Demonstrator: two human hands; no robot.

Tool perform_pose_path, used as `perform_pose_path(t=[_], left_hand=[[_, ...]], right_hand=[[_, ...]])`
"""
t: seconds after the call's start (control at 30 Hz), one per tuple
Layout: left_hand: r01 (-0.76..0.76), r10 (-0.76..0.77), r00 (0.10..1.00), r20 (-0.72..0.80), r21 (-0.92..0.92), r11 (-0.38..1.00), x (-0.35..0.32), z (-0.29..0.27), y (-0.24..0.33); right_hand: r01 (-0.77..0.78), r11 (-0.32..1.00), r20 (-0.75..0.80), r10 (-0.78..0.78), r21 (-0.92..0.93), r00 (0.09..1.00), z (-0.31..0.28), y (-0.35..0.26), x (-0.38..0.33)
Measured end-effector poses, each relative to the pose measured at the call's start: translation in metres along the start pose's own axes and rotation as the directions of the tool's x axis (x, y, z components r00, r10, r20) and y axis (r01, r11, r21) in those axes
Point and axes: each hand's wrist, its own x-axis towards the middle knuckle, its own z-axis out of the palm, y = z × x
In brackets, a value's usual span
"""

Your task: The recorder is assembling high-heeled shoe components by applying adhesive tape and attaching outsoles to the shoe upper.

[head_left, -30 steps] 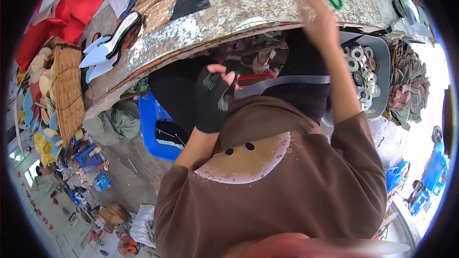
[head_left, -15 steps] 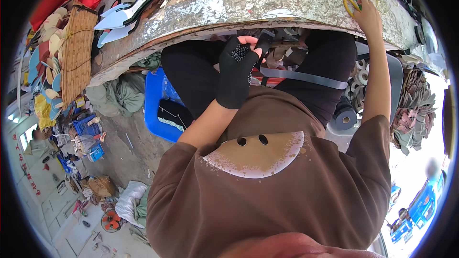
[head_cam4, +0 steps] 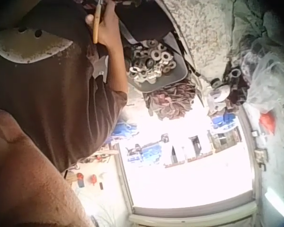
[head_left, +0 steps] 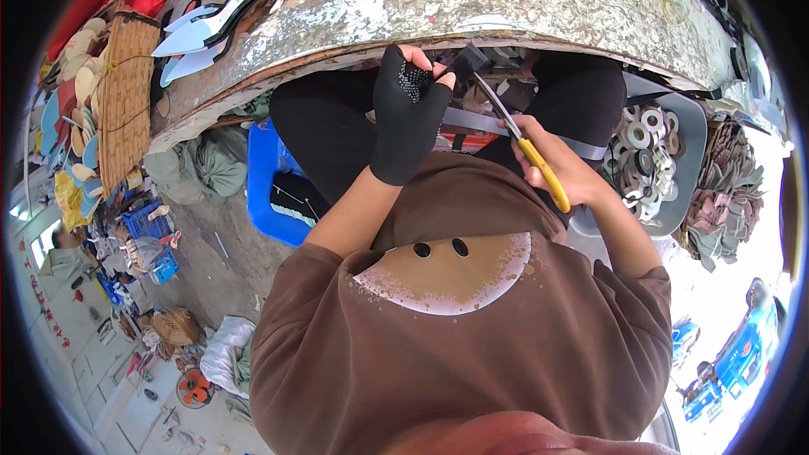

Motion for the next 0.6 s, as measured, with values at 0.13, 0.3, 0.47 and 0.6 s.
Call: perform_pose_path(t=[0.13, 0.3, 0.47, 0.6], left_hand=[[-0.002, -0.001, 0.999, 0.049, 0.065, 0.998, -0.001, 0.000, -0.006], [-0.021, 0.007, 0.993, 0.119, 0.111, 0.994, -0.005, -0.001, -0.004], [0.031, -0.048, 0.990, 0.130, 0.128, 0.991, -0.009, -0.015, 0.007], [0.097, -0.128, 0.982, 0.142, 0.202, 0.974, -0.008, -0.015, 0.014]], right_hand=[[-0.026, 0.999, -0.038, 0.025, -0.041, 0.999, 0.005, -0.014, 0.010], [0.045, 0.994, -0.076, -0.052, -0.099, 0.996, 0.008, -0.004, 0.015], [-0.056, 0.983, -0.135, 0.080, 0.176, 0.988, -0.008, -0.013, 0.009], [-0.054, 0.977, -0.642, -0.095, -0.208, 0.761, -0.090, -0.009, 0.018]])
